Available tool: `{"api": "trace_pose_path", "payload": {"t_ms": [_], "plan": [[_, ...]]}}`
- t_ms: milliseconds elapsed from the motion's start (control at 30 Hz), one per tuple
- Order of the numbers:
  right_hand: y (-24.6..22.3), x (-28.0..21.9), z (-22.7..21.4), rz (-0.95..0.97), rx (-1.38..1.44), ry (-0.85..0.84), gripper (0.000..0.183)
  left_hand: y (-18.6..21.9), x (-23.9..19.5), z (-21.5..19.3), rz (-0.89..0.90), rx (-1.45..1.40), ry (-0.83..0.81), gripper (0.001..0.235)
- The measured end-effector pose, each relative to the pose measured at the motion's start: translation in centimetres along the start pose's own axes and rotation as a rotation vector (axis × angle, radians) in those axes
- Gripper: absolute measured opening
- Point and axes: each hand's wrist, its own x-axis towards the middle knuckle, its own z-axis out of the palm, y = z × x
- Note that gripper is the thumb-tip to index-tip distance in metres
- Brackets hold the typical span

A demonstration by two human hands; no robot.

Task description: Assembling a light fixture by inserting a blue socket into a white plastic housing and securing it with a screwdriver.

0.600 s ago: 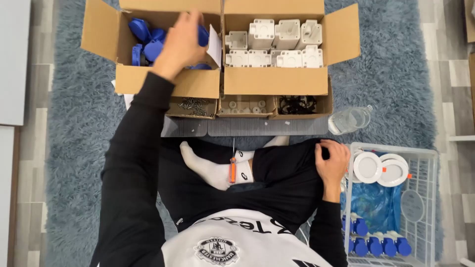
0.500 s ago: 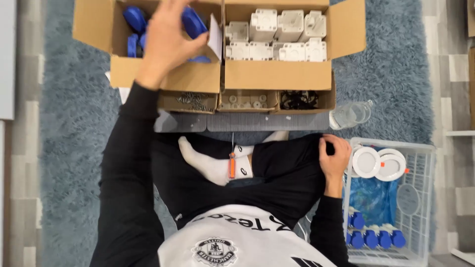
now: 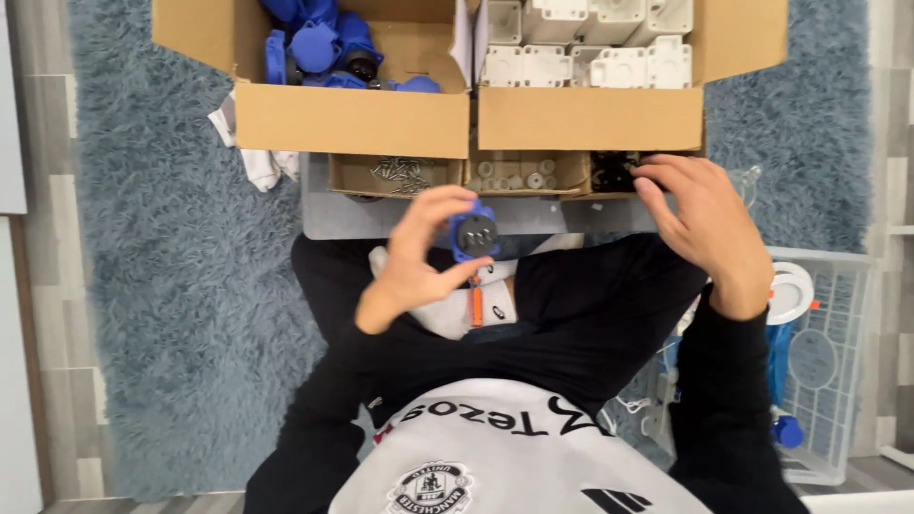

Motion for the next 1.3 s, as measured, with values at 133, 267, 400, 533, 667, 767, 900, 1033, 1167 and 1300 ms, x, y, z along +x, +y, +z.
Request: {"api": "trace_pose_path", "payload": {"t_ms": [133, 267, 400, 533, 667, 767, 900, 1033, 1167, 1300], "plan": [[-0.4, 2.0, 1.5, 0.016, -0.121, -0.11, 0.03, -3.5, -2.3, 3.1, 0.001, -0.011, -0.039, 0.064], [0.1, 2.8, 2.7, 0.116, -0.163, -0.209, 0.04, -4.9, -2.5, 4.3, 0.065, 0.097, -0.056, 0.049], [0.9, 3.6, 4.2, 0.356, -0.142, -0.475, 0.056, -4.2, -1.8, 4.0, 0.123, 0.223, -0.143, 0.052], [0.9, 5.0, 4.0, 0.468, -0.146, -0.543, 0.051, -7.1, -2.0, 4.8, 0.126, 0.303, -0.148, 0.051], [1.6, 5.6, 4.5, 0.566, -0.199, -0.718, 0.06, -8.5, -2.4, 5.2, 0.111, 0.369, -0.189, 0.053], [2.3, 5.7, 4.9, 0.541, -0.202, -0.675, 0.064, -9.0, -2.2, 5.4, 0.105, 0.36, -0.186, 0.054], [1.3, 5.3, 4.5, 0.496, -0.106, -0.396, 0.052, -9.2, -2.2, 5.6, 0.08, 0.378, -0.179, 0.055], [0.8, 4.7, 4.0, 0.358, 0.051, -0.182, 0.038, -9.0, -2.2, 5.5, 0.079, 0.365, -0.168, 0.054], [2.2, 3.5, 4.2, 0.283, 0.048, -0.002, 0.026, -9.1, -2.1, 5.5, 0.074, 0.359, -0.165, 0.054], [1.6, 2.2, 3.5, 0.123, 0.056, 0.179, 0.021, -9.0, -2.3, 5.5, 0.062, 0.327, -0.14, 0.056]]}}
